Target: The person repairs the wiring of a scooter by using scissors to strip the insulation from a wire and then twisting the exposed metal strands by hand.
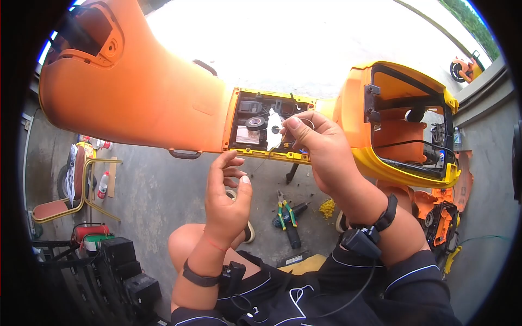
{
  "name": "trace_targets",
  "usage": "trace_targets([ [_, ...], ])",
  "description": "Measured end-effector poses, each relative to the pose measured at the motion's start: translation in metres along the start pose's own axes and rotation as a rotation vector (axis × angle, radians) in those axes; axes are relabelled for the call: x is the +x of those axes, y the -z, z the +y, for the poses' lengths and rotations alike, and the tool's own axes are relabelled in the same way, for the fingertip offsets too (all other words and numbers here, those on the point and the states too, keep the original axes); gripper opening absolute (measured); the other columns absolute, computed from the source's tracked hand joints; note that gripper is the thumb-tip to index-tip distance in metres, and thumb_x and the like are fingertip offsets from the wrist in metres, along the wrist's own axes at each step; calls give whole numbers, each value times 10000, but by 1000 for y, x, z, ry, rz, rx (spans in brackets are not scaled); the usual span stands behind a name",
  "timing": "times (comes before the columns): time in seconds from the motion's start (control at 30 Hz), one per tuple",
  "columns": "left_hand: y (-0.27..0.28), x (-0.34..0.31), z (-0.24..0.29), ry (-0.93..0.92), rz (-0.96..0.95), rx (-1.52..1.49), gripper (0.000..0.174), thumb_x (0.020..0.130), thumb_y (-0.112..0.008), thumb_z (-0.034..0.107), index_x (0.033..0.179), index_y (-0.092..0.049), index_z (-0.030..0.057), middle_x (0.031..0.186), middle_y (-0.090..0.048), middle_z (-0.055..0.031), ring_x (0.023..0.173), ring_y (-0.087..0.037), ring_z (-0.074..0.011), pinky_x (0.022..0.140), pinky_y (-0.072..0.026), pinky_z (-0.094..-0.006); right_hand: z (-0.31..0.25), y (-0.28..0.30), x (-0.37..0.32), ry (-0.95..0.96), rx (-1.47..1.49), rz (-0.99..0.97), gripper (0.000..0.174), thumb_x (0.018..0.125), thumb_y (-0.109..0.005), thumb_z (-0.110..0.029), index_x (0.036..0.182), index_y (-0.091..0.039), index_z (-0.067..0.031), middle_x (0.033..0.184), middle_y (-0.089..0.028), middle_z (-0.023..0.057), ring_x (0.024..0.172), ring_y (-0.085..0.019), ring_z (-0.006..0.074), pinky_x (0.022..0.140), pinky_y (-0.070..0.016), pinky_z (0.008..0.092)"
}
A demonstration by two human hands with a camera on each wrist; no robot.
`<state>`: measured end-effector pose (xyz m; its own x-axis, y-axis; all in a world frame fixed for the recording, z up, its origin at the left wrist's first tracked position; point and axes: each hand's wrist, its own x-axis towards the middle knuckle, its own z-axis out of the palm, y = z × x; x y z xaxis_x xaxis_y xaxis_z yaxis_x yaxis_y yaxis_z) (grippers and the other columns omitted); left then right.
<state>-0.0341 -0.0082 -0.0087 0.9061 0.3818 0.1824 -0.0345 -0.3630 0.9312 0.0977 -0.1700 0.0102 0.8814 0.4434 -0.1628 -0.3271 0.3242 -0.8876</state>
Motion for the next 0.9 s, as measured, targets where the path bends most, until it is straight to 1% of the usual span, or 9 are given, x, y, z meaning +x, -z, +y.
trace_targets([
  [0.03,1,0,-1,-3,36,-101,350,1016,-566,34,1366,-566,12,1189,-644,-90,1067,-580,-150,993,-486,-317,-2,0,0,11,-22,10,166,1028,-703,-192,1045,-692,-28,967,-730,36,910,-648,100,843,-508,275],
  [0.1,5,3,-3,18,54,-178,349,1016,-539,21,1363,-566,-7,1188,-633,-97,1111,-574,-163,1043,-467,-330,-3,0,-1,-14,-33,-21,161,1023,-709,-201,1053,-703,-42,978,-724,32,918,-638,103,849,-496,280],
  [0.17,10,8,-4,32,-56,-204,337,1020,-533,25,1352,-575,-15,1181,-642,-96,1126,-581,-168,1060,-460,-332,0,-2,-2,-45,-41,-52,157,1019,-714,-209,1060,-714,-57,988,-718,27,925,-628,107,855,-485,285],
  [0.2,9,9,-4,25,-62,-208,296,1018,-589,92,1302,-631,21,1183,-685,-77,1099,-622,-142,926,-479,-302,4,-3,-4,-49,-73,-89,152,1011,-726,-205,1055,-723,-59,998,-722,21,930,-627,102,856,-486,285],
  [0.33,-2,9,1,78,-105,-259,233,1017,-648,136,1209,-709,19,1076,-733,-57,1002,-665,-135,889,-490,-294,13,-7,-8,-75,-115,-182,153,995,-737,-171,1046,-741,-27,998,-722,19,934,-630,99,843,-505,280],
  [0.6,-4,12,2,270,-220,-316,210,1011,-666,132,1160,-710,-8,996,-732,-49,912,-655,-113,876,-507,-281,31,-4,-10,78,-291,-254,143,986,-708,-119,991,-722,23,932,-711,51,861,-638,104,769,-524,288],
  [0.7,-6,12,-1,307,-227,-441,162,1008,-648,119,1093,-699,-10,990,-710,-45,931,-635,-116,882,-504,-283,31,-8,-13,3,-194,-213,144,1001,-686,-112,980,-719,26,880,-710,42,802,-627,98,727,-521,288],
  [0.83,-7,14,-5,368,-238,-613,102,982,-601,82,976,-663,2,957,-671,-40,941,-591,-122,892,-480,-293,31,-11,-17,-61,-145,-236,129,1027,-681,-124,992,-701,-2,902,-694,25,854,-617,97,770,-510,279],
  [0.9,-8,14,-10,388,-250,-672,97,969,-588,75,962,-658,8,947,-664,-40,933,-585,-125,893,-473,-295,34,-14,-18,-9,-129,-185,151,1021,-655,-91,943,-691,33,812,-688,42,740,-609,92,679,-508,276],
])
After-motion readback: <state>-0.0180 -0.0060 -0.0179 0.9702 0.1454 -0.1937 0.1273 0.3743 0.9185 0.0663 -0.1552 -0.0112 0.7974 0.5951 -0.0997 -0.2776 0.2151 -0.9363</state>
